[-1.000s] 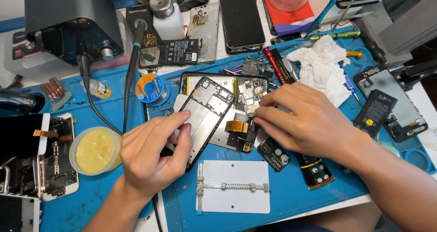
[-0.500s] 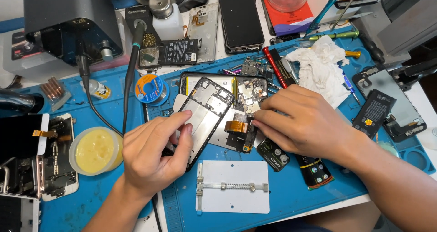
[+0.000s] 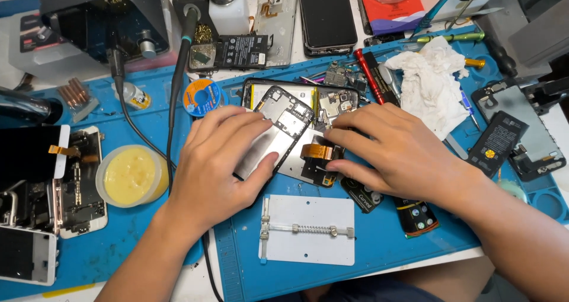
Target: Applying adhesive to the edges of a mobile phone frame during a repair process.
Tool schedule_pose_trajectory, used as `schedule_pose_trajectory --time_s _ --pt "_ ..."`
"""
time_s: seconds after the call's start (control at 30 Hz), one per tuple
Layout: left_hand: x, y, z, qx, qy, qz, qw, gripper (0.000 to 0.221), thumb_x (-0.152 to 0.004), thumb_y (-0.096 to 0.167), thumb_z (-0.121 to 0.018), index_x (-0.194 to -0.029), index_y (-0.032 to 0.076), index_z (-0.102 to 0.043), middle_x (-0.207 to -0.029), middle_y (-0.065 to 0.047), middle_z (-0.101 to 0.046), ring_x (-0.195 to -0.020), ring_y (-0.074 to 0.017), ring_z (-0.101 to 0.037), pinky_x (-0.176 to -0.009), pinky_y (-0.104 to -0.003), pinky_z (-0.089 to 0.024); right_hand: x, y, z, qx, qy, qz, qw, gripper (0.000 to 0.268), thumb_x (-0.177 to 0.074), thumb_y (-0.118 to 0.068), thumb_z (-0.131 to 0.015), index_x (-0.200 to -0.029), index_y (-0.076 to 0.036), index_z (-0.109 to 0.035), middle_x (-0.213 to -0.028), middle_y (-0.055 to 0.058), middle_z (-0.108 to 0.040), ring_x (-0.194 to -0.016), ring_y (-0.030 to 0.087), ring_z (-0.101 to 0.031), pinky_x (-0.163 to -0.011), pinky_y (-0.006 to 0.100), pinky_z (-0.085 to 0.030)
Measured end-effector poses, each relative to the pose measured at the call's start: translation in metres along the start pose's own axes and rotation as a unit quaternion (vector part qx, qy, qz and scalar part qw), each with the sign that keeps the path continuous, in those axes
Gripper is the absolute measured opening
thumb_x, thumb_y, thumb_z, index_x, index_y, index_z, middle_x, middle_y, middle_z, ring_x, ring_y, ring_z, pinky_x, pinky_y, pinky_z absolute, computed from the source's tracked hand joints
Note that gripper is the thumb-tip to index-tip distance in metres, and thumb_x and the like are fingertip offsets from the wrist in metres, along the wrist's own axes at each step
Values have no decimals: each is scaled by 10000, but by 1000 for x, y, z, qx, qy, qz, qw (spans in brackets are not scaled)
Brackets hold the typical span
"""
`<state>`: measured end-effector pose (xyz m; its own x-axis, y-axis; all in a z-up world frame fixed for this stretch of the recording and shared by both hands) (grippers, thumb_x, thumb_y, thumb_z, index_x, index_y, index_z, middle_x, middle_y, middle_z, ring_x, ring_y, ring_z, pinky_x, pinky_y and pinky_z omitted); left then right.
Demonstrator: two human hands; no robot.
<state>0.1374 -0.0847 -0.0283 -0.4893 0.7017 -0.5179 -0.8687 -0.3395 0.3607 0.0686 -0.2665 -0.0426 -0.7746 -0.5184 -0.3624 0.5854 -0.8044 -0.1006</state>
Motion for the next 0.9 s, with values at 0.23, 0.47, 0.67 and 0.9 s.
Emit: schedule_pose_trajectory --time_s 0.23,0.47,0.67,0.9 --pt "10 -9 -25 -36 -104 33 993 456 -926 369 -690 -1251 53 -638 -1348 -157 -598 -1219 -359 -523 -917 -512 -493 3 -5 -12 12 -23 21 999 359 -966 -356 -662 -1182 -69 -665 -1110 92 -691 -961 290 -632 -753 398 -498" --pt "18 -13 -27 -107 -98 67 987 672 -838 482 -773 -1346 86 -580 -1389 -177 -549 -1171 -362 -524 -897 -480 -508 2 -7 -7 -9 3 26 1000 214 -974 -261 -672 -1027 -54 -661 -1037 105 -678 -878 302 -635 -725 401 -499" --pt "21 -15 -29 -81 -87 99 988 783 -794 381 -791 -1427 28 -495 -1387 -209 -529 -1130 -395 -481 -1002 -488 -441 2 -6 -4 -10 10 19 1000 181 -979 -230 -671 -943 -53 -655 -1007 107 -680 -849 298 -647 -699 396 -497" --pt "15 -10 -15 -21 -35 139 989 872 -758 319 -792 -1469 -12 -411 -1344 -171 -563 -1116 -362 -435 -1012 -440 -401 3 -4 -1 -4 15 7 1000 275 -989 -247 -655 -816 -51 -568 -985 105 -676 -813 299 -634 -695 390 -479"
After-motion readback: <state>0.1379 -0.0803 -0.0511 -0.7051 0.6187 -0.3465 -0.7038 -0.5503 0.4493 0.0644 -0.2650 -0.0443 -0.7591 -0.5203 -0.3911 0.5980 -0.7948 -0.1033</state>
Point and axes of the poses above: each hand's wrist, its own x-axis away from the middle knuckle, its own z-axis out of the back of the hand, y = z × x, the point moved 7 cm from there along -x, towards the middle knuckle
